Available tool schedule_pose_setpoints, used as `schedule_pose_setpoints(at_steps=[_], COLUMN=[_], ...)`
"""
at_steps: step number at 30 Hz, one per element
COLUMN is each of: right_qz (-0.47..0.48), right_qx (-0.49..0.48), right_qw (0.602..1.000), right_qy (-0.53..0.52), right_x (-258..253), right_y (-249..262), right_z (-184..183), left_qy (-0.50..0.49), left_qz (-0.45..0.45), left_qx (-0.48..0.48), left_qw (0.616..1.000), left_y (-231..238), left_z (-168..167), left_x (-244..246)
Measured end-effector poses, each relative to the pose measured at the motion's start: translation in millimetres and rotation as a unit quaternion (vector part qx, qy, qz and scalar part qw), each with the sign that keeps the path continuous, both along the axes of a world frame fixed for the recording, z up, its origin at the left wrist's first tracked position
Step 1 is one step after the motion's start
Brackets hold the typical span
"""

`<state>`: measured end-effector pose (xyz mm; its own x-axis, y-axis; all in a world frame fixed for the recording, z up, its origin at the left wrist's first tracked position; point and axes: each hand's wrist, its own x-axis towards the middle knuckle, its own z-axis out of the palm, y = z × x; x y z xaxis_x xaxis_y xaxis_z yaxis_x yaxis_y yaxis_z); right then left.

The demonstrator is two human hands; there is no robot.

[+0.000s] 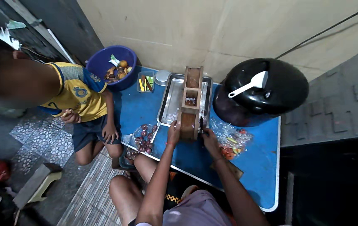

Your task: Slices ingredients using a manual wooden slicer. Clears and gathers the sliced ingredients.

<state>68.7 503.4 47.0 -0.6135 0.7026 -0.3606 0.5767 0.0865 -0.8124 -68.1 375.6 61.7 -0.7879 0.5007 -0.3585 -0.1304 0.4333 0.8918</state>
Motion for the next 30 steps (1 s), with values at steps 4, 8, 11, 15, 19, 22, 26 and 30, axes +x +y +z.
schedule_pose_setpoints(at_steps=[4, 8, 11, 15, 19, 22, 26, 30], right_qz=[-0.007, 0.000, 0.005, 0.013, 0.004, -0.006, -0.012, -0.027], right_qx=[0.010, 0.032, 0.035, 0.045, 0.044, 0.029, 0.025, 0.031], right_qw=[1.000, 0.999, 0.999, 0.999, 0.999, 1.000, 0.998, 0.995], right_qy=[0.010, 0.005, 0.014, 0.005, -0.004, 0.002, 0.061, 0.093], right_x=[-0.8, 0.5, -2.2, -7.0, -7.6, -8.8, 3.7, 46.7], right_y=[-4.6, -6.4, -7.6, -12.3, -14.2, -13.7, -11.3, -10.5], right_z=[-3.7, -3.2, -3.9, -2.3, -0.3, -1.0, 0.1, 27.1], left_qy=[0.021, 0.026, 0.031, 0.028, 0.004, 0.021, 0.081, 0.143], left_qz=[-0.003, 0.033, 0.039, 0.029, 0.018, 0.015, 0.049, 0.090], left_qx=[0.041, 0.044, 0.048, 0.052, 0.057, 0.031, 0.009, 0.059], left_qw=[0.999, 0.998, 0.998, 0.998, 0.998, 0.999, 0.995, 0.984], left_y=[-10.2, -15.2, -15.2, -11.7, -13.2, -19.2, -48.0, -116.7], left_z=[-4.9, -6.8, -4.6, -3.6, 1.4, 5.7, 18.7, 16.4], left_x=[2.0, -12.0, -19.5, -21.4, -22.7, -20.3, -11.5, 6.5])
